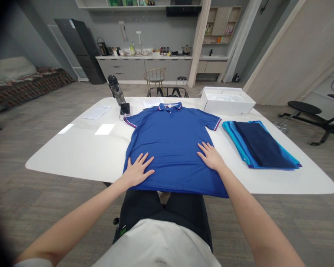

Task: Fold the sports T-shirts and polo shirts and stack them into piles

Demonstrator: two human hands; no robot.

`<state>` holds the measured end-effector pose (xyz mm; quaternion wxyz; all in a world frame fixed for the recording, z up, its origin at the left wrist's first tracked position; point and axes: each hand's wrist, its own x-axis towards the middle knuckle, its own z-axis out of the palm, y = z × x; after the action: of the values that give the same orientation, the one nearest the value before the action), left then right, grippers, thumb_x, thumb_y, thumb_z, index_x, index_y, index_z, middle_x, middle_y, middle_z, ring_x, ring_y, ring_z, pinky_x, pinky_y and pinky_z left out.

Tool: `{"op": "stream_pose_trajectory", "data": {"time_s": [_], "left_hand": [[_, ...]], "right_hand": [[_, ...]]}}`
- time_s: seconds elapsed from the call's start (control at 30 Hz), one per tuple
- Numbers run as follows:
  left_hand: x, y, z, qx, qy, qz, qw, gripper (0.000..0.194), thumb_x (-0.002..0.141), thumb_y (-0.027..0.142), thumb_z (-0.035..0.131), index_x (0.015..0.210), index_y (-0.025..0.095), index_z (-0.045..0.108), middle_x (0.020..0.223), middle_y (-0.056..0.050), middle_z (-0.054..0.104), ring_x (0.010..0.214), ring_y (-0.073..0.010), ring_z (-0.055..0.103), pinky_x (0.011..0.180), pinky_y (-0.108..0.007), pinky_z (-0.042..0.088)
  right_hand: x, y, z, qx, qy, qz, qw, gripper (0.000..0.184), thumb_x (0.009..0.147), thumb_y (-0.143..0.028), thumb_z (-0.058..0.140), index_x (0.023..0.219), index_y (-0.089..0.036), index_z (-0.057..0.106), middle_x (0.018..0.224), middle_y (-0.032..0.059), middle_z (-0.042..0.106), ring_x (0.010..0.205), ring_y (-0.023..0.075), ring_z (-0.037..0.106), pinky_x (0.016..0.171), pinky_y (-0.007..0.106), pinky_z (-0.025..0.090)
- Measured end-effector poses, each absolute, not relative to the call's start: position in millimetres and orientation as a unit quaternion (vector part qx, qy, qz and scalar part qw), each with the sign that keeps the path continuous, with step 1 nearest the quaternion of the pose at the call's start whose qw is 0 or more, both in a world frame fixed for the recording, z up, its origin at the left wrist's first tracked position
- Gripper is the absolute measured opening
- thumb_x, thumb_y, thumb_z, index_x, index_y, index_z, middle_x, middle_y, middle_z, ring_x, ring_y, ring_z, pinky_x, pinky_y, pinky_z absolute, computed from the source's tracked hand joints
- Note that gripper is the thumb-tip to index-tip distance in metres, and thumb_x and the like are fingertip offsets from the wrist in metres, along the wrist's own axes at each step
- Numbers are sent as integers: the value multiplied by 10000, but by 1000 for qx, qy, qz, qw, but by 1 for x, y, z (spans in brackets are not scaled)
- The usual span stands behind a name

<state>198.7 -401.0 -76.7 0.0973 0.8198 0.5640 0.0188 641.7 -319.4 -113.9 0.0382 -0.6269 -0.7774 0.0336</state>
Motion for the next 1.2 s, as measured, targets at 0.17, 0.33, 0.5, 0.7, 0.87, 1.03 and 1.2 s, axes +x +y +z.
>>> {"op": "stream_pose_trajectory", "data": {"time_s": [0.17, 0.33, 0.5, 0.7, 0.87, 1.03, 1.2], "left_hand": [[223, -392, -64, 804, 586, 14, 103, 683, 994, 686, 267, 1580, 347, 359, 1683, -65, 245, 1540, -391, 209, 1147, -767, 191], [253, -370, -67, 780, 616, 44, 103, 655, 1032, 599, 228, 1597, 284, 334, 1689, -91, 218, 1542, -380, 205, 1152, -759, 198], [257, -382, -87, 786, 610, 61, 76, 672, 1021, 625, 236, 1607, 307, 313, 1690, -67, 216, 1563, -340, 156, 1214, -706, 70], [251, -418, -90, 800, 592, 67, 69, 693, 991, 690, 246, 1606, 374, 290, 1693, -26, 206, 1563, -348, 155, 1216, -706, 41], [241, -442, -85, 797, 596, 61, 78, 672, 986, 692, 292, 1595, 408, 300, 1688, -16, 223, 1563, -351, 150, 1202, -723, 25], [212, -458, -81, 769, 632, 41, 86, 702, 981, 713, 271, 1604, 390, 278, 1697, -31, 180, 1563, -366, 141, 1156, -778, 100], [186, -468, -81, 733, 678, 22, 39, 685, 1004, 664, 250, 1607, 341, 297, 1686, -88, 213, 1545, -395, 197, 1126, -789, 161]], "right_hand": [[638, -303, -100, -638, -768, 26, 51, 652, 1054, -555, 289, 1575, -183, 418, 1632, 103, 338, 1520, 291, 274, 1252, 506, 194], [562, -328, -88, -624, -777, 19, 85, 637, 1075, -556, 215, 1586, -219, 391, 1662, 85, 270, 1539, 311, 208, 1227, 593, 185], [510, -381, -95, -601, -796, 55, 53, 639, 1053, -635, 238, 1611, -338, 327, 1672, 20, 242, 1548, 317, 175, 1225, 637, 124], [523, -418, -97, -584, -809, 42, 48, 655, 1035, -667, 278, 1614, -364, 312, 1676, 2, 228, 1549, 308, 172, 1239, 598, 131], [539, -440, -93, -602, -796, 46, 40, 657, 1031, -677, 273, 1612, -372, 318, 1675, -8, 232, 1548, 329, 166, 1235, 608, 138], [575, -458, -98, -648, -760, 31, 36, 646, 1032, -674, 262, 1609, -389, 313, 1675, -22, 228, 1544, 354, 171, 1212, 665, 143], [624, -462, -112, -682, -730, 18, 37, 692, 1029, -647, 293, 1622, -292, 320, 1676, 47, 234, 1541, 351, 187, 1234, 555, 208]]}}
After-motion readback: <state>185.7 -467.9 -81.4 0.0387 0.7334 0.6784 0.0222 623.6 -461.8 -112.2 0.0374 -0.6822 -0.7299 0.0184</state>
